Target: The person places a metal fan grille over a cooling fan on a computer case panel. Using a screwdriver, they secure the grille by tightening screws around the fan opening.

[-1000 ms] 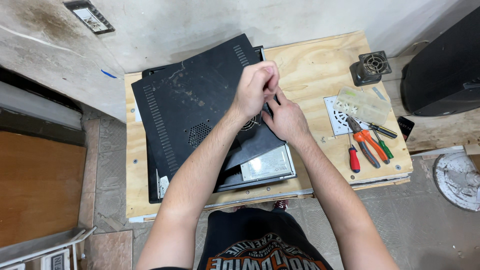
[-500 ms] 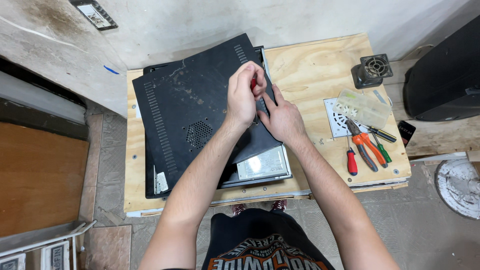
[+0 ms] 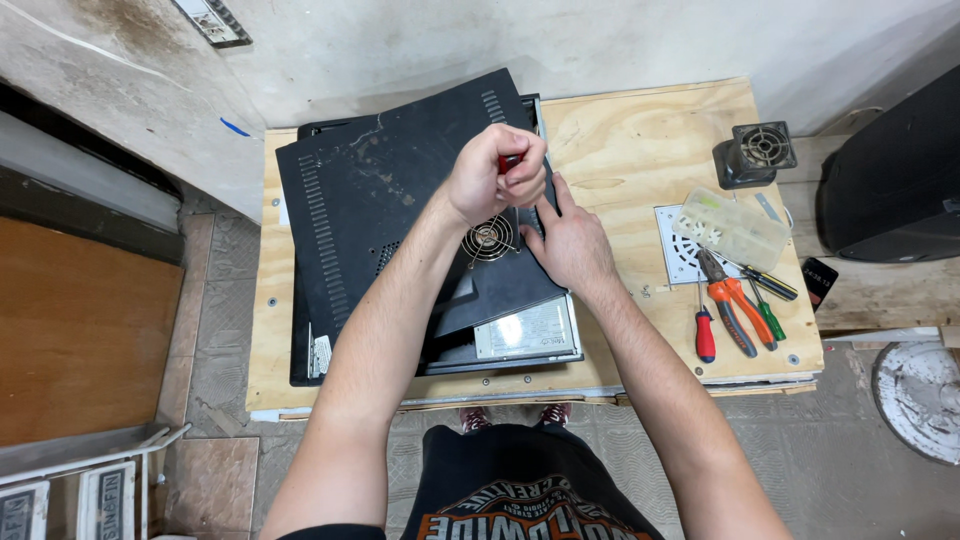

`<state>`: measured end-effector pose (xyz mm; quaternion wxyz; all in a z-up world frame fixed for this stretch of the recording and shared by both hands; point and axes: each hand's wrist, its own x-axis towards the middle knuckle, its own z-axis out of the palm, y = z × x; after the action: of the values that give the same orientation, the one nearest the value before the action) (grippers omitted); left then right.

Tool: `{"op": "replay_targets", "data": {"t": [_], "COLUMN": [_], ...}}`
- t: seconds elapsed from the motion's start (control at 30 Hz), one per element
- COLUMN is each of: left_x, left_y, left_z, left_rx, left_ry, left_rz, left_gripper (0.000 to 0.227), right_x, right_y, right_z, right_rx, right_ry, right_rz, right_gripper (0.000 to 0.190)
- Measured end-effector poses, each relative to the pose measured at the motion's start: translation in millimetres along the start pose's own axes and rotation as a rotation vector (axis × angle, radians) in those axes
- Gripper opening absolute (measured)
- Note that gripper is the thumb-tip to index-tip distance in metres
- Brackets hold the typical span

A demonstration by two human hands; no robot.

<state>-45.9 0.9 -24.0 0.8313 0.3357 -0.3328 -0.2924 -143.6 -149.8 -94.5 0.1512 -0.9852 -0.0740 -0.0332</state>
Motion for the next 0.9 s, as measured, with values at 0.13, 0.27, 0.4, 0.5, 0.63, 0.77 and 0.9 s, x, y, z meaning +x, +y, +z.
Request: {"op": "replay_targets", "data": {"t": [0.13,0.27,0.4,0.5,0.63,0.77,0.9], "left_x": [-9.6,-32.1,-45.1,-32.9,-20.9,-8.5,1.1], "left_y": [14.2,32.6,25.8,4.4,-2.0,-4.2,-4.8], "left_z": [6.7,45.1,87.9,73.9,66.4,54.2,47.7], "left_rx": [0.039,0.517,0.626,0.551,0.596,0.502,0.412], "left_ry": [0.074,0.475,0.696,0.693,0.621,0.478,0.278], "left_rz": [0.047,0.18,0.252,0.258,0.236,0.159,0.055], "left_gripper": [0.042,0.033,0.033,0.04,0.044,0.043,0.044], "right_x": [0.1,-0.8,-3.2,-1.0,-3.9,-3.3,3.4], "right_y": [1.4,2.9,1.8,7.0,-1.4,-3.6,14.0], "right_z": [3.4,5.6,5.3,10.8,-0.8,-5.3,20.2], "right_rx": [0.007,-0.012,-0.02,-0.033,-0.015,0.015,0.018], "right_ry": [0.023,0.04,0.065,0.072,0.052,0.015,0.014], "right_rz": [-0.006,-0.01,-0.023,-0.033,-0.021,0.006,-0.003], "right_gripper": [0.065,0.063,0.064,0.063,0.062,0.062,0.056]}}
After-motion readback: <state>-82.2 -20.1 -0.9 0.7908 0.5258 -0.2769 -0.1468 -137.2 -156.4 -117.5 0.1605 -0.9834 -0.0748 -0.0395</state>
